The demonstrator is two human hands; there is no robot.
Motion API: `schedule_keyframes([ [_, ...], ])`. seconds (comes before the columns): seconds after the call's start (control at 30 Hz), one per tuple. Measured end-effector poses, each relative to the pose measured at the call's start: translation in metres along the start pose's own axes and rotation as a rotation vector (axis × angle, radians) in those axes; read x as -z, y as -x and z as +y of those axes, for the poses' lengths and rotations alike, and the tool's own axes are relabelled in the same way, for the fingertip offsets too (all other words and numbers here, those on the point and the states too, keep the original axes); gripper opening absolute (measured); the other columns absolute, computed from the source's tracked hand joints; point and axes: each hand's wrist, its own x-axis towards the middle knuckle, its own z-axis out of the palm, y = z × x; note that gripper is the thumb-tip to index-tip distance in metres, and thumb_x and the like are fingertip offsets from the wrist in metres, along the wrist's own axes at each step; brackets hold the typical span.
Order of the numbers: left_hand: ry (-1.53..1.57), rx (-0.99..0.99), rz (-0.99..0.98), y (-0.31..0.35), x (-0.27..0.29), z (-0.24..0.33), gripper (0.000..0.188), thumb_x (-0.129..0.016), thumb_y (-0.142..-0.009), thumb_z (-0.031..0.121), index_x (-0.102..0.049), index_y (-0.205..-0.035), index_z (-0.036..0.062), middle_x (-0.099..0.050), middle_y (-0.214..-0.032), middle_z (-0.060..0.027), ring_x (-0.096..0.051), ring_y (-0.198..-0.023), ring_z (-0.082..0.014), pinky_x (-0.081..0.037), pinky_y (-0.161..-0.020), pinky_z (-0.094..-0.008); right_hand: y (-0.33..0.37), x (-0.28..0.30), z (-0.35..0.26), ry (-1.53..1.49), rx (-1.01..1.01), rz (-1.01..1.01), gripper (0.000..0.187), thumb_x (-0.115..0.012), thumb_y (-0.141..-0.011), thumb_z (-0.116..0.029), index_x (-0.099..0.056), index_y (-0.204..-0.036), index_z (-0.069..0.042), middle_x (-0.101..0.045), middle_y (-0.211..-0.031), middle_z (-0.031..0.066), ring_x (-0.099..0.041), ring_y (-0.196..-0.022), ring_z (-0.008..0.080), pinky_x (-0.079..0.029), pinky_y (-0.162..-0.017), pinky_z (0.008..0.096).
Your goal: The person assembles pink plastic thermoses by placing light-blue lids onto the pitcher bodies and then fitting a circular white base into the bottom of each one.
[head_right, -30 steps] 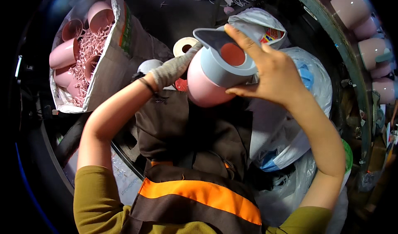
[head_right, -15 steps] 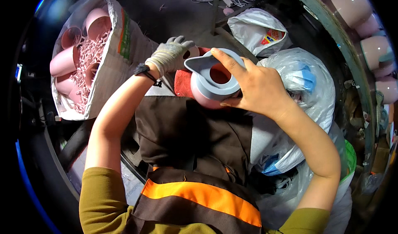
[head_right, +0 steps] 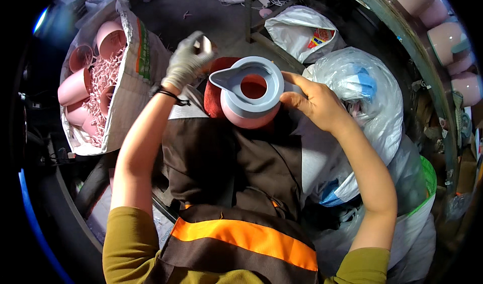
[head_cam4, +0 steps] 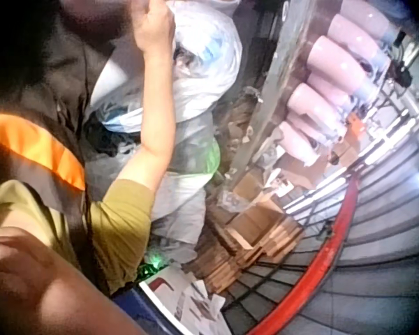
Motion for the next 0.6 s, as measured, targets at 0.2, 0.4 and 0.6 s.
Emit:
schedule_keyframes([
  [0.2,0.874,-0.472,-0.245,0.028,0.155,0.127,0.042,-0.07,-0.085,0.029,-0.06,-0.117,0.0036,-0.064,-0.102,-0.0051,-0.061,-0.09,-0.0151,-0.049,-0.081,-0.0283,0.007,0.013,0.013,-0.164,-0.098,-0.097,0.055,-0.052,-0.097,-0.046,-0.043,-0.127,0.0,-0.064,-0.106,0.0172,-0.062,-0.094,0.02,-0.047,-0.084,0.0333],
  [0.4,-0.37,-1.168,0.199,0.082,0.166,0.211,0.052,-0.07,-0.083,0.031,-0.056,-0.126,0.0056,-0.061,-0.11,-0.0119,-0.061,-0.097,-0.0217,-0.05,-0.086,-0.0323,-0.006,0.02,0.0,0.03,-0.053,-0.156,0.045,-0.055,-0.097,-0.042,-0.046,-0.108,0.001,-0.058,-0.09,0.0141,-0.054,-0.083,0.019,-0.045,-0.076,0.0348],
  [0.6,-0.318,-0.84,0.044,0.097,0.06,0.172,0.07,-0.071,-0.07,0.049,-0.055,-0.129,0.0137,-0.056,-0.12,-0.0196,-0.056,-0.107,-0.0386,-0.047,-0.089,-0.0471,0.013,0.008,0.023,0.167,-0.049,-0.167,0.043,-0.064,-0.092,-0.021,-0.046,-0.126,-0.001,-0.063,-0.113,0.0174,-0.064,-0.101,0.0274,-0.049,-0.086,0.0375],
])
